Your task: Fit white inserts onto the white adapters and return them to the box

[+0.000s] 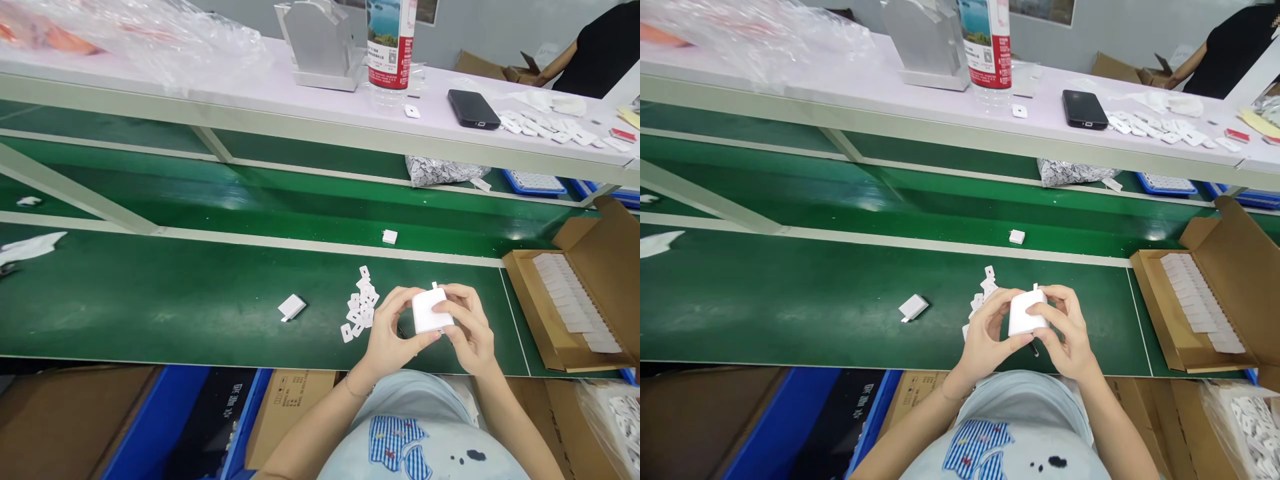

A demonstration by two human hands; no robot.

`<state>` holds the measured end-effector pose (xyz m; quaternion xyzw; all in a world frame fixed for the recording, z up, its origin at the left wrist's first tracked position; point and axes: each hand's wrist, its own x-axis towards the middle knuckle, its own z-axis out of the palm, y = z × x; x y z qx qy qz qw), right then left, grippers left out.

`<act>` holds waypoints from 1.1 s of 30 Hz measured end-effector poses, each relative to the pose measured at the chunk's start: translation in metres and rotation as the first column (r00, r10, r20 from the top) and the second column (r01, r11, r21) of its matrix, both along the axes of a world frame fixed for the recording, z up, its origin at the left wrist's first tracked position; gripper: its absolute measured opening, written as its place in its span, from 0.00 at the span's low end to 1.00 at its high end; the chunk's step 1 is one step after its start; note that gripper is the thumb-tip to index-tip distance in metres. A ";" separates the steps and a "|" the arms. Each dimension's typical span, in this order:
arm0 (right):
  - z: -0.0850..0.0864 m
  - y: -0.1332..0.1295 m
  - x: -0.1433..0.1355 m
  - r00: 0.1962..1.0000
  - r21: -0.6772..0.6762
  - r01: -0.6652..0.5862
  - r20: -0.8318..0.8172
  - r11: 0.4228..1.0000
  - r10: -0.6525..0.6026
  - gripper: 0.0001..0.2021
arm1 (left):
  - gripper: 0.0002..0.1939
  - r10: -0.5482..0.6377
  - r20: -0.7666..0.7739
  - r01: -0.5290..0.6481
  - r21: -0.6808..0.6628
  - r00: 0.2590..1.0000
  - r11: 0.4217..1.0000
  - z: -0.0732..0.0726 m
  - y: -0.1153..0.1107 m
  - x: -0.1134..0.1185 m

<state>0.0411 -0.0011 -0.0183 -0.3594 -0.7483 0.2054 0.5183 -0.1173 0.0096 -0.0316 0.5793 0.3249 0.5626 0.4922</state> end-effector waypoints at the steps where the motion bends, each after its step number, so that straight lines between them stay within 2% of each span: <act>1: -0.001 0.001 -0.001 1.000 -0.019 0.006 -0.013 1.000 -0.006 0.12 | 0.22 0.000 0.002 0.000 -0.020 1.000 1.000 -0.002 0.000 0.000; 4: -0.007 0.004 0.002 0.996 -0.148 -0.027 -0.083 0.989 0.015 0.11 | 0.20 0.020 -0.034 -0.022 -0.047 0.999 0.999 -0.008 0.005 0.000; 7: -0.017 0.005 0.013 0.976 -0.385 -0.109 -0.217 0.917 0.026 0.12 | 0.21 -0.005 -0.125 0.002 -0.022 0.992 1.000 -0.012 0.012 0.003; 9: -0.027 0.002 0.023 0.941 -0.521 -0.141 -0.336 0.842 -0.051 0.22 | 0.23 0.025 -0.214 -0.016 0.040 0.976 0.999 -0.015 0.017 0.008; 10: -0.031 -0.001 0.028 0.919 -0.574 -0.130 -0.376 0.809 -0.119 0.25 | 0.23 0.076 -0.269 -0.052 0.094 0.960 0.994 -0.017 0.019 0.012; 12: -0.041 -0.009 0.036 0.887 -0.654 -0.066 -0.384 0.754 -0.256 0.26 | 0.24 0.211 -0.370 -0.125 0.242 0.905 0.962 -0.023 0.022 0.022; 13: -0.045 -0.014 0.040 0.882 -0.678 -0.030 -0.364 0.735 -0.300 0.25 | 0.23 0.249 -0.416 -0.118 0.317 0.874 0.941 -0.028 0.024 0.029; 15: -0.053 -0.025 0.046 0.885 -0.689 0.047 -0.308 0.724 -0.350 0.27 | 0.22 0.228 -0.516 0.027 0.439 0.826 0.898 -0.039 0.028 0.044; 17: -0.063 -0.033 0.054 0.883 -0.684 0.142 -0.239 0.716 -0.404 0.30 | 0.22 0.147 -0.628 0.257 0.505 0.764 0.824 -0.051 0.031 0.064; 20: -0.085 -0.042 0.080 0.831 -0.703 0.273 -0.172 0.656 -0.530 0.29 | 0.25 0.064 -0.738 0.502 0.517 0.672 0.694 -0.067 0.031 0.103; 22: -0.104 -0.047 0.114 0.759 -0.699 0.402 -0.107 0.592 -0.642 0.26 | 0.27 -0.002 -0.789 0.603 0.468 0.614 0.647 -0.077 0.033 0.131; 24: -0.122 -0.051 0.163 0.626 -0.658 0.585 -0.006 0.475 -0.779 0.27 | 0.29 -0.056 -0.850 0.687 0.383 0.524 0.617 -0.090 0.044 0.155; 26: -0.136 -0.052 0.222 0.437 -0.605 0.736 0.080 0.305 -0.896 0.28 | 0.30 -0.063 -0.914 0.719 0.271 0.401 0.640 -0.106 0.072 0.171; 28: -0.148 -0.052 0.283 0.239 -0.556 0.823 0.152 0.116 -0.959 0.30 | 0.26 -0.041 -0.960 0.659 0.159 0.278 0.735 -0.123 0.116 0.176; 30: -0.161 -0.049 0.337 0.085 -0.514 0.857 0.231 -0.047 -0.969 0.30 | 0.19 0.001 -0.975 0.561 0.130 0.224 0.817 -0.136 0.170 0.173; 33: -0.182 -0.042 0.392 -0.012 -0.498 0.845 0.347 -0.195 -0.938 0.29 | 0.16 0.062 -0.986 0.376 0.117 0.156 0.919 -0.142 0.241 0.159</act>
